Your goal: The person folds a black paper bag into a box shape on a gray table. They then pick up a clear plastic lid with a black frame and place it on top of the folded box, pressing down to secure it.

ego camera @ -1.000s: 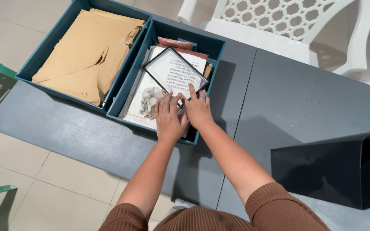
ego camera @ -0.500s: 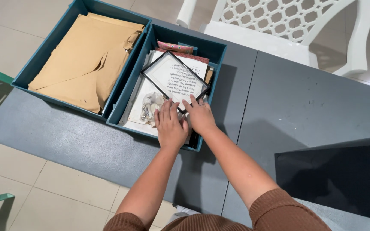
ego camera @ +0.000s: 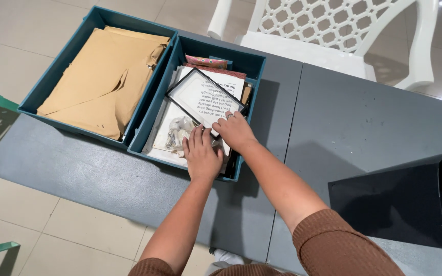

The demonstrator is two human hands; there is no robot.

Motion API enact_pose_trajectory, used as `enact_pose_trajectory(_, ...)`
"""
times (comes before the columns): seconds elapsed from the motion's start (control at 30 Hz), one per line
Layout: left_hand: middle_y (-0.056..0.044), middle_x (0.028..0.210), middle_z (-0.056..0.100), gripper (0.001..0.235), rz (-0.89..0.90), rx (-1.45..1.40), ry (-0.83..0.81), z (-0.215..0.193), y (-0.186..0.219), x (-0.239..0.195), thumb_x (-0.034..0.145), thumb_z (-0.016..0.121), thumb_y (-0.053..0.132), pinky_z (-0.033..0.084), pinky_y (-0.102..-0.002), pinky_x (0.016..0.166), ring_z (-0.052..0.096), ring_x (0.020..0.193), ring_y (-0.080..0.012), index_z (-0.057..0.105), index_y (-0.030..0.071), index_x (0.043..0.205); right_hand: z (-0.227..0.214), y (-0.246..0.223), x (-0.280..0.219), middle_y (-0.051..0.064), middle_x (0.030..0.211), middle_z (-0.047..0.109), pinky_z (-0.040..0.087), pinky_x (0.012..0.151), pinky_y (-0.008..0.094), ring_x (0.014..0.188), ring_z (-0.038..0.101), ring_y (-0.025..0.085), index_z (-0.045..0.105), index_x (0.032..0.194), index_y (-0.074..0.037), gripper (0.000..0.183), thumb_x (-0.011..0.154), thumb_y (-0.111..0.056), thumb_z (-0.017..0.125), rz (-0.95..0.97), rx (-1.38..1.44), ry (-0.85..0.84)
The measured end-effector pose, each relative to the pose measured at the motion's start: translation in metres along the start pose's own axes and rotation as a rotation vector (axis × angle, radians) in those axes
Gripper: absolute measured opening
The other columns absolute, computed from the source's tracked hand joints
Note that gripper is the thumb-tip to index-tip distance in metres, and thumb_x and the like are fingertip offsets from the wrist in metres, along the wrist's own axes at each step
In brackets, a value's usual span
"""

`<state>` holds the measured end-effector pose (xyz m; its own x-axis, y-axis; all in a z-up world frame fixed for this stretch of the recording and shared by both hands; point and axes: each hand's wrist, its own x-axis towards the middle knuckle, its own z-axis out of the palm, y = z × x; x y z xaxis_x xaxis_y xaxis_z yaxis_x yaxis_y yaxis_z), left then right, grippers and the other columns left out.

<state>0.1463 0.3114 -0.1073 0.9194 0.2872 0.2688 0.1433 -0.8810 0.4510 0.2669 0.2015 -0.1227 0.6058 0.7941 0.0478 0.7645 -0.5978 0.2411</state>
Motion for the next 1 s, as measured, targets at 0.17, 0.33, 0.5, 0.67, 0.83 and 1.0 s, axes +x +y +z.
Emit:
enact_pose_trajectory(0.17, -0.012, 0.151, 0.045, 0.068, 0.004, 0.014, -0.008, -0.002, 0.000, -0.002, 0.076, 0.073, 0.026, 0.016, -0.053, 0.122, 0.035, 0.146, -0.0283, 0.049, 0.010, 0.138, -0.010, -0.003, 0.000, 0.006, 0.112, 0.068, 0.043, 0.094, 0.042, 0.115, 0.063, 0.027, 0.062, 0.114, -0.021, 0.017, 0.099, -0.021, 0.056, 0.028, 0.032, -0.098)
enact_pose_trajectory(0.33, -0.011, 0.148, 0.048, 0.067, -0.017, 0.027, -0.038, -0.004, 0.000, -0.001, 0.077, 0.072, 0.028, 0.018, -0.052, 0.122, 0.036, 0.144, -0.0277, 0.049, 0.011, 0.138, 0.000, -0.008, 0.011, 0.009, 0.121, 0.067, 0.049, 0.092, 0.054, 0.104, 0.064, 0.040, 0.062, 0.115, -0.040, 0.052, 0.066, -0.026, 0.060, 0.199, -0.210, 0.372)
enact_pose_trajectory(0.5, -0.005, 0.145, 0.052, 0.056, -0.088, 0.058, -0.233, 0.005, -0.004, -0.001, 0.087, 0.068, 0.032, 0.019, -0.050, 0.128, 0.040, 0.145, -0.0230, 0.050, 0.017, 0.138, 0.028, -0.002, 0.016, 0.009, 0.116, 0.064, 0.046, 0.092, 0.042, 0.113, 0.063, 0.031, 0.058, 0.116, -0.016, 0.026, 0.090, -0.018, 0.061, 0.092, -0.065, -0.043)
enact_pose_trajectory(0.67, -0.014, 0.154, 0.040, 0.079, -0.040, -0.023, 0.019, 0.001, 0.000, -0.001, 0.084, 0.069, 0.039, 0.016, -0.053, 0.125, 0.032, 0.149, -0.0302, 0.034, 0.011, 0.150, 0.007, 0.009, 0.014, 0.003, 0.108, 0.068, 0.046, 0.091, 0.041, 0.105, 0.067, 0.024, 0.062, 0.107, -0.020, 0.014, 0.093, -0.016, 0.060, 0.028, -0.001, -0.098)
enact_pose_trajectory(0.83, -0.021, 0.163, 0.025, 0.093, -0.015, -0.072, 0.091, 0.003, 0.000, 0.002, 0.088, 0.068, 0.054, 0.015, -0.055, 0.124, 0.022, 0.153, -0.0377, 0.022, 0.013, 0.158, -0.028, 0.019, 0.011, 0.003, 0.104, 0.067, 0.046, 0.081, 0.042, 0.099, 0.067, 0.025, 0.064, 0.104, -0.018, 0.017, 0.087, -0.017, 0.062, -0.065, -0.012, 0.038)
enact_pose_trajectory(1.0, -0.021, 0.166, 0.012, 0.109, -0.034, -0.011, 0.033, -0.004, 0.004, 0.002, 0.077, 0.072, 0.069, 0.010, -0.068, 0.117, 0.013, 0.152, -0.0468, 0.018, 0.022, 0.159, -0.088, 0.049, -0.003, 0.000, 0.096, 0.063, 0.048, 0.090, 0.039, 0.104, 0.064, 0.026, 0.069, 0.100, -0.015, 0.018, 0.083, -0.019, 0.063, -0.254, -0.169, 0.485)
